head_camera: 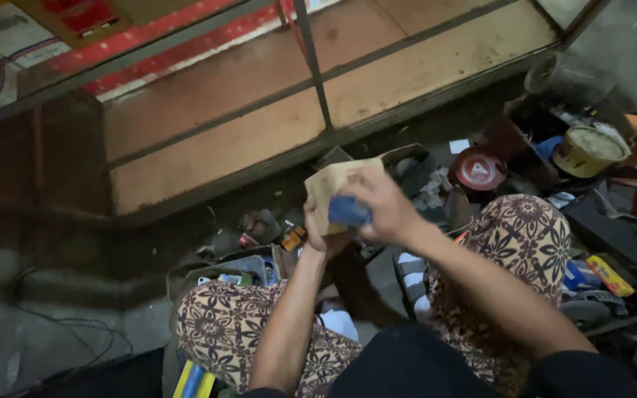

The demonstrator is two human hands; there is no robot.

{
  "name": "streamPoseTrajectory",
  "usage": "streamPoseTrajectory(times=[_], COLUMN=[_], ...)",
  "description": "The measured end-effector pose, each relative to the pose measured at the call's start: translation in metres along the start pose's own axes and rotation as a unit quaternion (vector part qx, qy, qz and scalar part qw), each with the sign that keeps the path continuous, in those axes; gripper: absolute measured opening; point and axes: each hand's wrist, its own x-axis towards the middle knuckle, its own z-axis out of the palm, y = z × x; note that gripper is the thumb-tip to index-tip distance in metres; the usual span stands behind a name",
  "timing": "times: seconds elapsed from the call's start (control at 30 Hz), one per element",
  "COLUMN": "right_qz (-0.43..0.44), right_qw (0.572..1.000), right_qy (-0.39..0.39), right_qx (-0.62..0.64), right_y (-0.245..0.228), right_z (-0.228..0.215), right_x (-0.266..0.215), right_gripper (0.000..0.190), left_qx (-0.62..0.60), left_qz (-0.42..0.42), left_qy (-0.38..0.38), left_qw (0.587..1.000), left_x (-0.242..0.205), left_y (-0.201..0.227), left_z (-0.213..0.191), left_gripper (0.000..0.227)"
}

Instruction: The person sits on the floor and wipes a small cardboard box with a blue cloth, turning it over to clean all sides. After cleaning, the person places the box on a shelf and picks up a second, smaller red box to wipe with the cloth.

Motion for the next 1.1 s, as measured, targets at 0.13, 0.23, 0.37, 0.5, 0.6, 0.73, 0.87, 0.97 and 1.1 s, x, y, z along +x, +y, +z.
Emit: streamPoseTrajectory(times=[0.13,0.23,0.37,0.5,0.6,0.73,0.87,0.97,1.1], right_qz=[0.125,0.172,0.108,0.047,0.143,0.216,0.171,0.106,0.018], right_qw=[0.987,0.974,0.993,0.99,0.989,0.961,0.969,0.991,0.996], right_qy=[0.08,0.126,0.026,-0.114,0.017,0.174,0.17,0.074,-0.089], right_qx=[-0.058,-0.081,-0.035,0.073,0.042,0.0,-0.057,-0.025,0.013], right_y=[0.016,0.016,-0.005,-0.01,0.01,0.017,0.021,0.013,-0.019], right_z=[-0.007,-0.001,0.0,-0.013,-0.019,-0.024,-0.013,0.0,-0.009], right_x=[0.012,0.004,-0.005,-0.007,-0.011,0.004,-0.001,-0.006,0.001], right_gripper=[0.044,0.041,0.043,0.04,0.037,0.039,0.047,0.046,0.052], left_qx=[-0.009,-0.009,-0.039,0.032,-0.037,-0.057,-0.004,-0.014,0.073], left_qz=[-0.004,-0.016,0.012,0.079,0.047,0.003,-0.019,-0.024,0.1], left_qy=[0.007,0.073,0.032,0.078,-0.005,-0.089,0.044,0.045,0.012], left_qw=[1.0,0.997,0.999,0.993,0.998,0.994,0.999,0.999,0.992], left_x=[0.014,0.01,0.016,0.01,0.012,0.01,0.014,0.016,0.029], left_y=[-0.031,-0.031,-0.012,0.016,0.022,0.019,-0.001,-0.004,0.006], left_z=[-0.07,-0.048,-0.028,0.0,-0.009,0.013,0.0,-0.009,-0.019], left_gripper=[0.072,0.071,0.079,0.089,0.09,0.088,0.086,0.084,0.086])
